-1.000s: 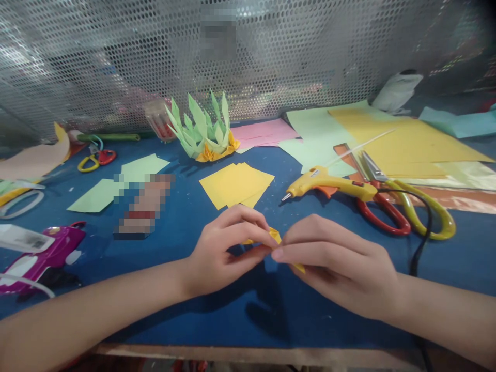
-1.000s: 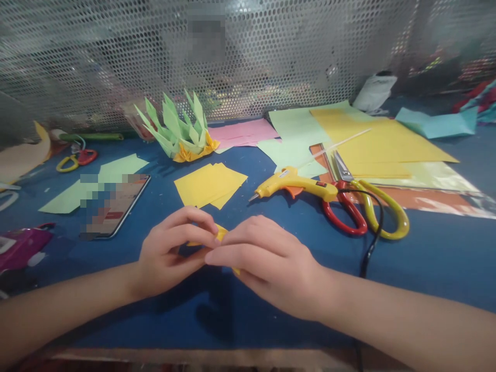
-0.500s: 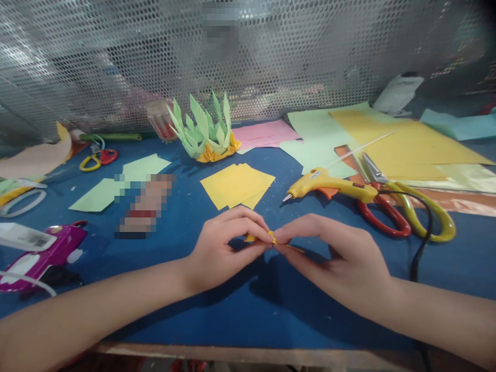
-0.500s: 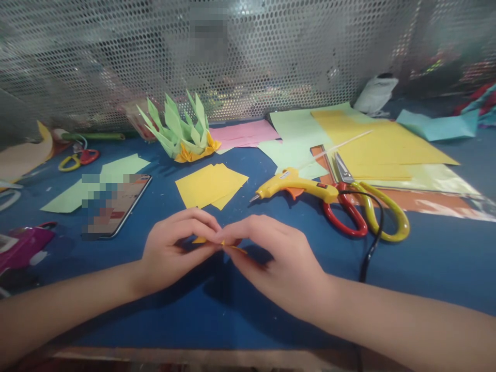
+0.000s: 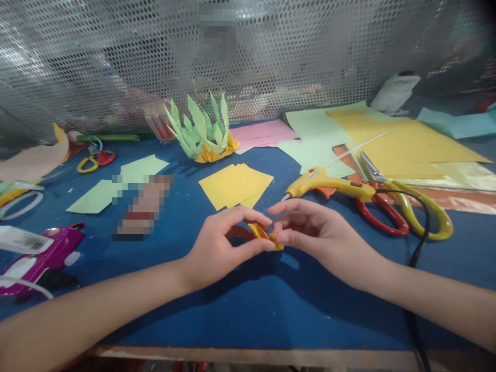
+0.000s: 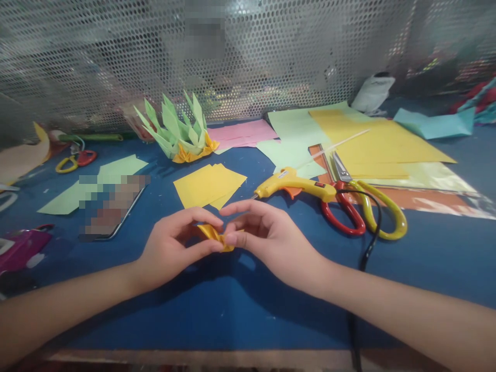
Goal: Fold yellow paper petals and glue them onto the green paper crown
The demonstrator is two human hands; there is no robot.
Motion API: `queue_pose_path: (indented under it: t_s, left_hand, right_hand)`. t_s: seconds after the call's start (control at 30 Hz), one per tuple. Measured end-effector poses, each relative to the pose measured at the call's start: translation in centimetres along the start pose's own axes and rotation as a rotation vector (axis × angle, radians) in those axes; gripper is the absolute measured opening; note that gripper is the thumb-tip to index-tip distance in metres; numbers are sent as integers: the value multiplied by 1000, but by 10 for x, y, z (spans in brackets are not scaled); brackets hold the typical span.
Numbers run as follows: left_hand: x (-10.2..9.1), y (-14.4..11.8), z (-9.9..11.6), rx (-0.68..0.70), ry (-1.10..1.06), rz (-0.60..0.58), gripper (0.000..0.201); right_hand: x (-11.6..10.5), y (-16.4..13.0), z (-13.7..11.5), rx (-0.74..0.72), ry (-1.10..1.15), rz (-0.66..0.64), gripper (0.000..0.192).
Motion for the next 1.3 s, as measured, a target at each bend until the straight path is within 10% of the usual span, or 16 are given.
queue_pose_path:
  t_s: [0.3,1.1,1.3]
  left_hand:
    - [-5,4,-15,-201,-136,91,44]
    - [-1,6,-7,-262,-168,-4,42]
    - [-2,8,-10,-354,-317,123,33]
  right_hand:
    - [-5,4,7,63,255,83,23]
    - [4,-2,2,-40,-277,63,27]
    - [2,2,2,-12,-190,161,27]
Point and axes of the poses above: each hand's wrist, its own y-axis towards the middle knuckle, its own x-axis out of the palm, z = x × y, the point moved 1 cm from there along y, towards the middle knuckle, and after that the axes turned 13 degrees about x, right-handed, at the moved point
